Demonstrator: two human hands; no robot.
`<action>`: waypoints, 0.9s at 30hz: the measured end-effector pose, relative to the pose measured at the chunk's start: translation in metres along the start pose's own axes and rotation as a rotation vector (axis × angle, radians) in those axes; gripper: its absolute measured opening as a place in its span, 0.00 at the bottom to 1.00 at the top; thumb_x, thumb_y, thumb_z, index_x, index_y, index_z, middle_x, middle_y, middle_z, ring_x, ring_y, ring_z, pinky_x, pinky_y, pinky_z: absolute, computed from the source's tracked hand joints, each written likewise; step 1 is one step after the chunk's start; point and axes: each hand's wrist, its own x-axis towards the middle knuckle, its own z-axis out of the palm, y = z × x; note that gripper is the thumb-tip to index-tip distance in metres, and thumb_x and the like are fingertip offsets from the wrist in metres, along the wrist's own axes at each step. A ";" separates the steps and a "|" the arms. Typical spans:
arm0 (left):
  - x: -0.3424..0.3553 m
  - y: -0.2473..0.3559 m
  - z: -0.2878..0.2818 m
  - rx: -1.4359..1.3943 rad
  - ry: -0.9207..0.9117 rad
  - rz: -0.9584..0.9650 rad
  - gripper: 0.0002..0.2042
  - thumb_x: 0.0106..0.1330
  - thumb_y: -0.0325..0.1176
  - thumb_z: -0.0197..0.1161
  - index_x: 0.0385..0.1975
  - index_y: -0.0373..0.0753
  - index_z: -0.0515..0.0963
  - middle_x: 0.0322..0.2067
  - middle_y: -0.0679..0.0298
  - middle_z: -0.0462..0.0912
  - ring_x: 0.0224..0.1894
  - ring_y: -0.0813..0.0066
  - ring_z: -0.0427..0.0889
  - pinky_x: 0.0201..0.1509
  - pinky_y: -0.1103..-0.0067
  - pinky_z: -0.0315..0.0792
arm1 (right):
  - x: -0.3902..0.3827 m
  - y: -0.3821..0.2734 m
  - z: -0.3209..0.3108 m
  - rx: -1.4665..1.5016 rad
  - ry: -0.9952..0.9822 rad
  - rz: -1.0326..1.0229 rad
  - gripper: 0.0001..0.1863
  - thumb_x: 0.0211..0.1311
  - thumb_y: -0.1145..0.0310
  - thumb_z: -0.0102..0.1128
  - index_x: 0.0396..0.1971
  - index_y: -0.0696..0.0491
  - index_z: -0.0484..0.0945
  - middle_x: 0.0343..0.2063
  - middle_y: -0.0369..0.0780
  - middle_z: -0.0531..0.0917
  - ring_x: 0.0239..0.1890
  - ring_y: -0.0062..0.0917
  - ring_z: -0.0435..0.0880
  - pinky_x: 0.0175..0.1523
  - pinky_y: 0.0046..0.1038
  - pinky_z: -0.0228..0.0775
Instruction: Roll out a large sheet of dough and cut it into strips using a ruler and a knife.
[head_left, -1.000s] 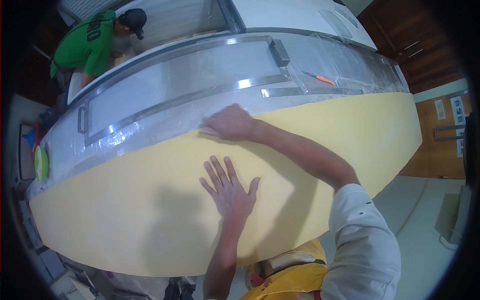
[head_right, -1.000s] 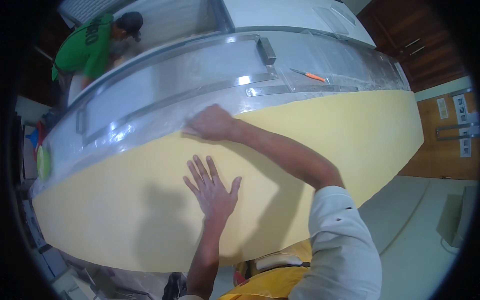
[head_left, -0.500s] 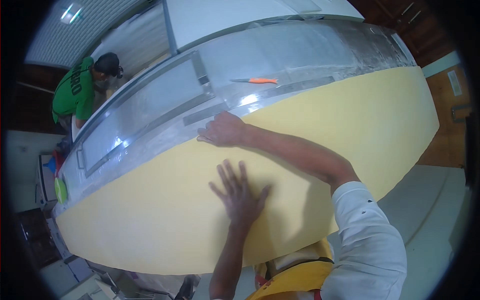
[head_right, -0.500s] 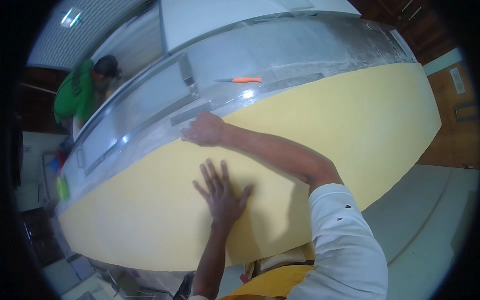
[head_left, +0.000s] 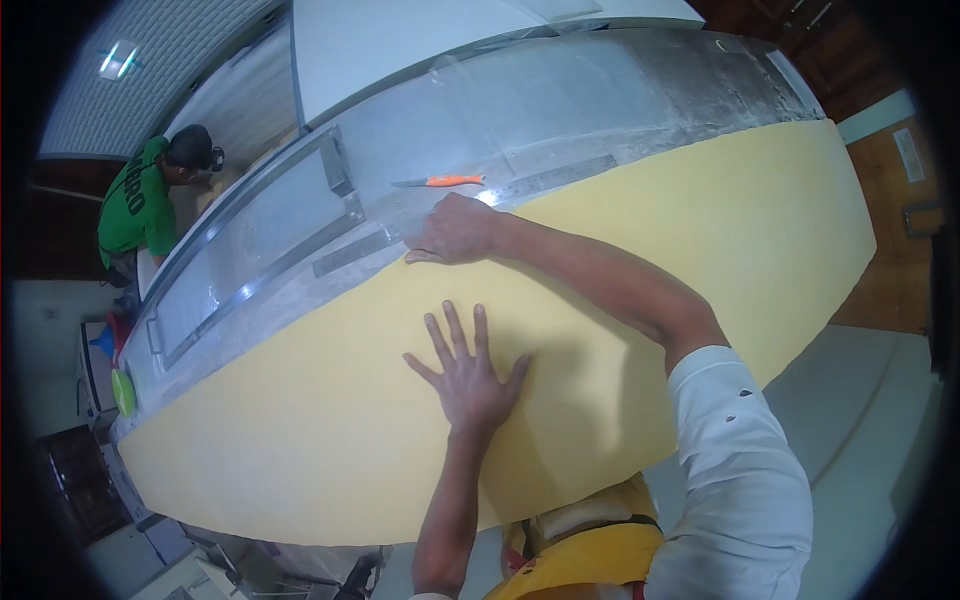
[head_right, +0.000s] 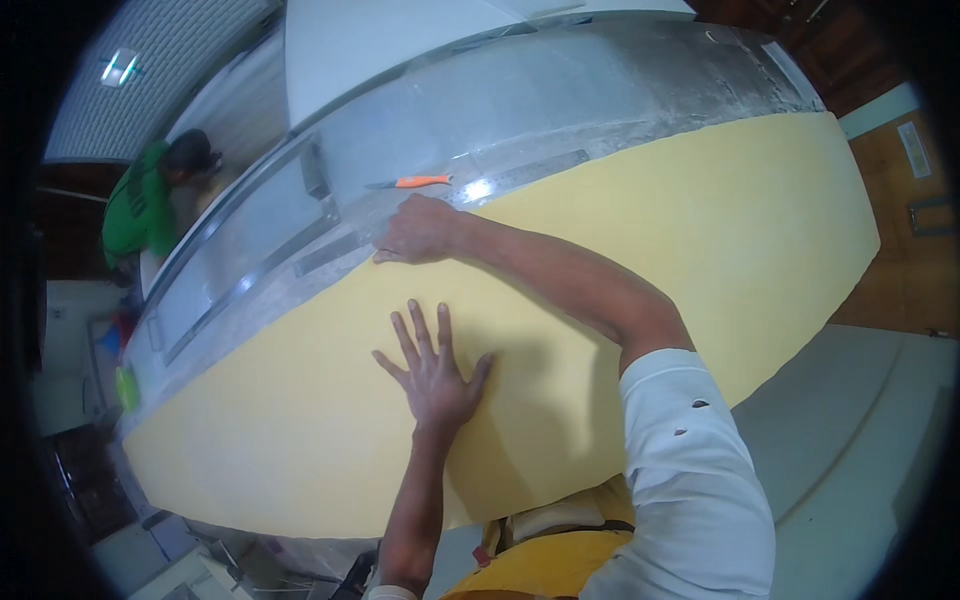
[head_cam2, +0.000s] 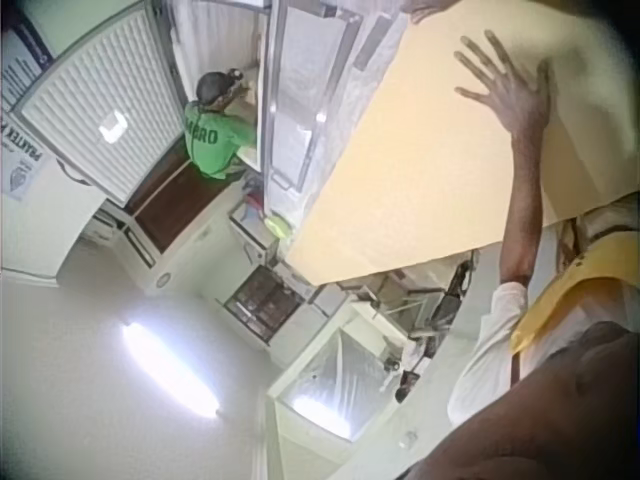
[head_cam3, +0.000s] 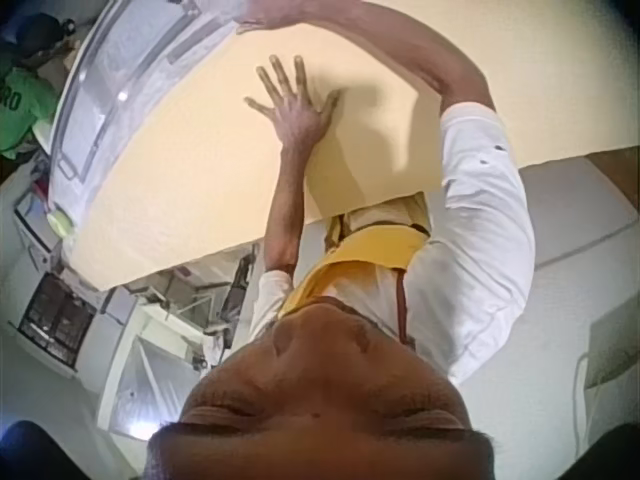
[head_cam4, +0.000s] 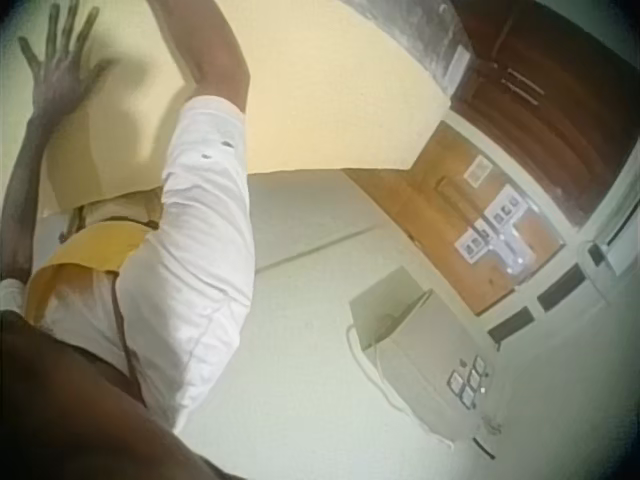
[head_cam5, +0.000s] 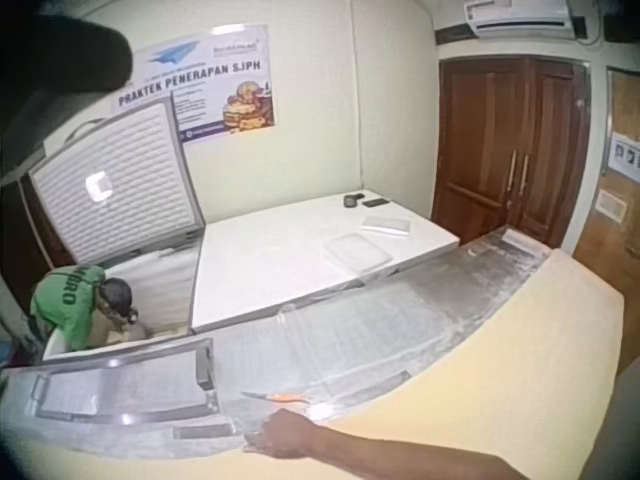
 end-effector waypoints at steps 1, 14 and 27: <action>-0.001 0.001 0.001 -0.008 -0.002 0.008 0.46 0.62 0.65 0.56 0.75 0.48 0.48 0.76 0.50 0.37 0.77 0.44 0.31 0.67 0.33 0.26 | -0.010 0.001 -0.001 -0.004 -0.007 0.009 0.25 0.71 0.42 0.43 0.33 0.48 0.77 0.20 0.40 0.81 0.25 0.40 0.83 0.30 0.43 0.71; 0.028 0.100 0.018 -0.056 -0.012 0.189 0.45 0.60 0.66 0.58 0.74 0.51 0.52 0.76 0.54 0.38 0.77 0.44 0.32 0.65 0.29 0.31 | -0.131 0.074 -0.046 -0.049 -0.025 0.175 0.22 0.71 0.43 0.45 0.37 0.45 0.80 0.24 0.42 0.84 0.28 0.42 0.84 0.34 0.44 0.74; 0.060 0.207 0.039 -0.047 -0.035 0.196 0.43 0.60 0.65 0.59 0.72 0.49 0.58 0.75 0.51 0.46 0.76 0.43 0.40 0.64 0.28 0.37 | -0.196 0.172 -0.062 -0.083 0.305 0.111 0.17 0.67 0.48 0.53 0.35 0.47 0.78 0.27 0.39 0.81 0.34 0.36 0.82 0.41 0.39 0.73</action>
